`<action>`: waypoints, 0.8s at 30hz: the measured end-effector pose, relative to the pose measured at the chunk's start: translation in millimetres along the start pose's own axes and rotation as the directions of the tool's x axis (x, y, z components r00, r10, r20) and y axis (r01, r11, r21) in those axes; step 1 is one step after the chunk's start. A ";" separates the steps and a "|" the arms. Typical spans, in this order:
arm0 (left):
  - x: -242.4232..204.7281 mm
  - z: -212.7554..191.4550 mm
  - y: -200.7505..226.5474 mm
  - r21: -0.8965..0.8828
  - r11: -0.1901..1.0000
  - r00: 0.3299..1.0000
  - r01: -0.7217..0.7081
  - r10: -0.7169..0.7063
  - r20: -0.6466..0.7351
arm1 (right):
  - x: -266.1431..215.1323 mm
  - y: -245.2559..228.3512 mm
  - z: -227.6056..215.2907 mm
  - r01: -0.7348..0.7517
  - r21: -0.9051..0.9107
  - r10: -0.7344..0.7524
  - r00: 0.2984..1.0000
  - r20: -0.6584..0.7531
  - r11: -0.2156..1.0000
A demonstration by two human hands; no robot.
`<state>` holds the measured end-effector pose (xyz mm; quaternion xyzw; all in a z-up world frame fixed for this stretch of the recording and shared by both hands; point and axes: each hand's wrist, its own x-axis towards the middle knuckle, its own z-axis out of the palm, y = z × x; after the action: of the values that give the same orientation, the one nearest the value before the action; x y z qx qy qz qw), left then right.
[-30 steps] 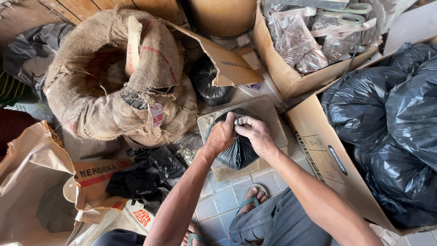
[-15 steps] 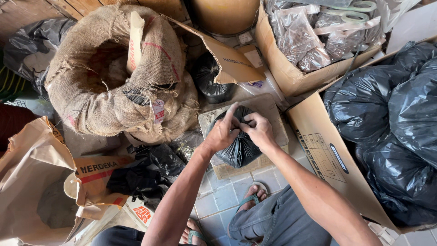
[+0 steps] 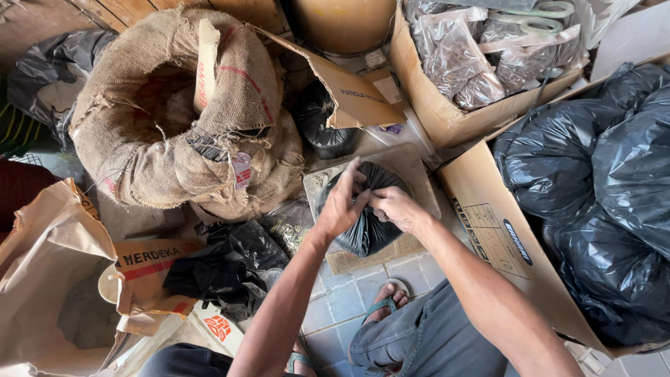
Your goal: The person scoops gray powder from a large paper bag using a white plastic container and pours it into smaller black plastic bags. The person then ties the black bags shut.
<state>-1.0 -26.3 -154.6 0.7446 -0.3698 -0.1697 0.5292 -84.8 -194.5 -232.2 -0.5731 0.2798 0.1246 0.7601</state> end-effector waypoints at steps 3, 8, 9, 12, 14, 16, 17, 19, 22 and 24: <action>-11.1 -9.2 -13.7 0.244 0.968 0.982 -0.052 0.094 -0.164 | -24.9 -22.0 10.4 -0.012 0.025 0.011 0.999 0.047 1.000; -26.4 -9.1 -11.2 0.025 0.820 0.820 0.571 -0.572 0.031 | -30.5 -37.4 20.4 0.015 0.054 -0.018 0.998 0.063 0.998; -29.0 -2.8 -13.9 -0.079 0.784 0.787 0.616 -0.607 0.110 | -33.0 -42.0 20.6 0.018 0.047 -0.021 0.998 0.062 0.999; -30.1 8.7 -40.3 -0.137 0.779 0.791 0.612 -0.607 0.082 | -22.6 -29.2 15.1 0.058 0.021 -0.059 0.995 0.080 0.998; -31.8 8.1 -43.7 -0.161 0.788 0.802 0.594 -0.595 0.044 | -29.3 -34.6 14.3 0.108 -0.030 -0.106 0.992 0.064 0.994; -34.1 4.6 -45.8 -0.184 0.797 0.811 0.575 -0.584 0.004 | -25.9 -35.1 9.3 0.158 -0.081 -0.154 0.987 0.053 0.984; -35.2 1.3 -46.2 -0.177 0.784 0.792 0.595 -0.610 -0.040 | -19.3 -33.0 4.8 0.152 -0.200 -0.163 0.986 -0.041 0.968; -40.6 -5.5 -51.0 -0.171 0.770 0.770 0.614 -0.633 -0.085 | -9.8 -24.9 -6.9 0.135 -0.317 -0.184 0.974 -0.131 0.939; -50.6 -13.9 -67.9 -0.147 0.746 0.727 0.649 -0.666 -0.169 | 8.2 -2.3 -33.4 0.007 -0.477 -0.143 0.958 -0.249 0.879; -59.0 -15.1 -83.4 -0.126 0.704 0.668 0.699 -0.706 -0.236 | 31.0 21.5 -56.6 -0.073 -0.552 -0.146 0.928 -0.342 0.830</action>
<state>0.2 40.7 -233.3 0.8386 0.0218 -0.2629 0.4767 -86.5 -245.0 -277.6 -0.7873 0.3581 0.0756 0.4962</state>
